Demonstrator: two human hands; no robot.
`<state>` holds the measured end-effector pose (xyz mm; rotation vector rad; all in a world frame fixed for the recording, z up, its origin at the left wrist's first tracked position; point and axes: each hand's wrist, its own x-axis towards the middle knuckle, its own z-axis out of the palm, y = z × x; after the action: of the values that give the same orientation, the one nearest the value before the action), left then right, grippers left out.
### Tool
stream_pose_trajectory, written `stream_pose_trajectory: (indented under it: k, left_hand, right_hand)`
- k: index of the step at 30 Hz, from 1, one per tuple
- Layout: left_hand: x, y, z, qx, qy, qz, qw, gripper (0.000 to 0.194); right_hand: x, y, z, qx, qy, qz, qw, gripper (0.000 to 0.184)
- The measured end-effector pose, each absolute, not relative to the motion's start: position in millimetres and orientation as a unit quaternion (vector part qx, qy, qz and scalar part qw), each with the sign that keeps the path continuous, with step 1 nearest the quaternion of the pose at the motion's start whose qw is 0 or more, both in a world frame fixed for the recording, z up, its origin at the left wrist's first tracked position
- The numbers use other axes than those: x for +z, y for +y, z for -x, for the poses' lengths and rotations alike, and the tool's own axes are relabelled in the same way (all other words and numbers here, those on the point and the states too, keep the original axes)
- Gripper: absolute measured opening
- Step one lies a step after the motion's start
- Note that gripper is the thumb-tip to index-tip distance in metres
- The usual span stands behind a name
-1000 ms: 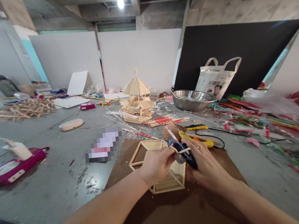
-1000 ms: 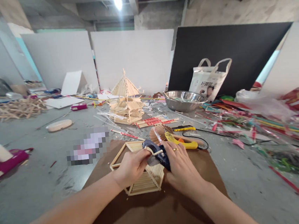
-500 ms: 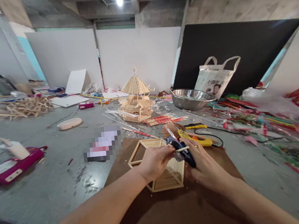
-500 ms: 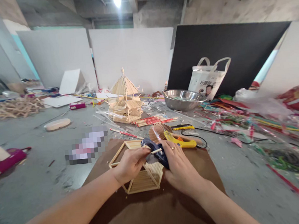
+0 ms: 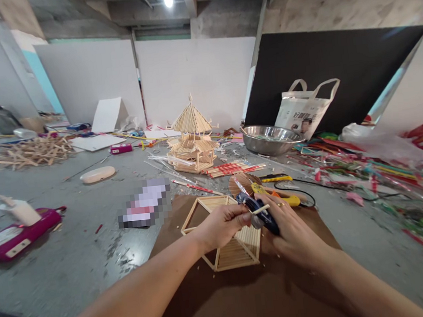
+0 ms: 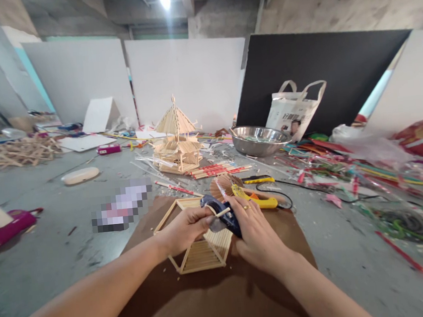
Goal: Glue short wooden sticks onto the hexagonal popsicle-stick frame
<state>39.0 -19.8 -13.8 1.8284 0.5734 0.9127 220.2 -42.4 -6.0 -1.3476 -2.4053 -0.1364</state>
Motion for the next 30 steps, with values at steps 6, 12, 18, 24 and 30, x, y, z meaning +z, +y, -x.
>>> stream_pose_trajectory:
  k: [6,12,18,24,30]
  left_hand:
    - [-18.5,-24.0,-38.4,0.428,0.285,-0.826,0.232,0.017]
    - [-19.0,-25.9,-35.4,0.443,0.293,-0.836,0.138,0.021]
    - [-20.8,-23.5,-40.6,0.479,0.284,-0.781,0.283,0.024]
    - [-18.5,-21.9,-41.9,0.426,0.300,-0.705,0.481,0.034]
    - [-15.8,-23.6,-42.1,0.447,0.310,-0.708,0.451,0.029]
  right_hand:
    - [-5.8,-42.5,-219.5,-0.055,-0.851,0.488,0.188,0.068]
    - [-8.3,-43.4,-218.5,-0.043,-0.849,0.490,0.193,0.068]
    - [-8.5,-44.9,-215.1,-0.055,-0.845,0.493,0.199,0.067]
    - [-3.6,-47.7,-213.3,-0.077,-0.844,0.490,0.202,0.067]
    - [-0.7,-48.4,-211.8,-0.083,-0.821,0.527,0.203,0.059]
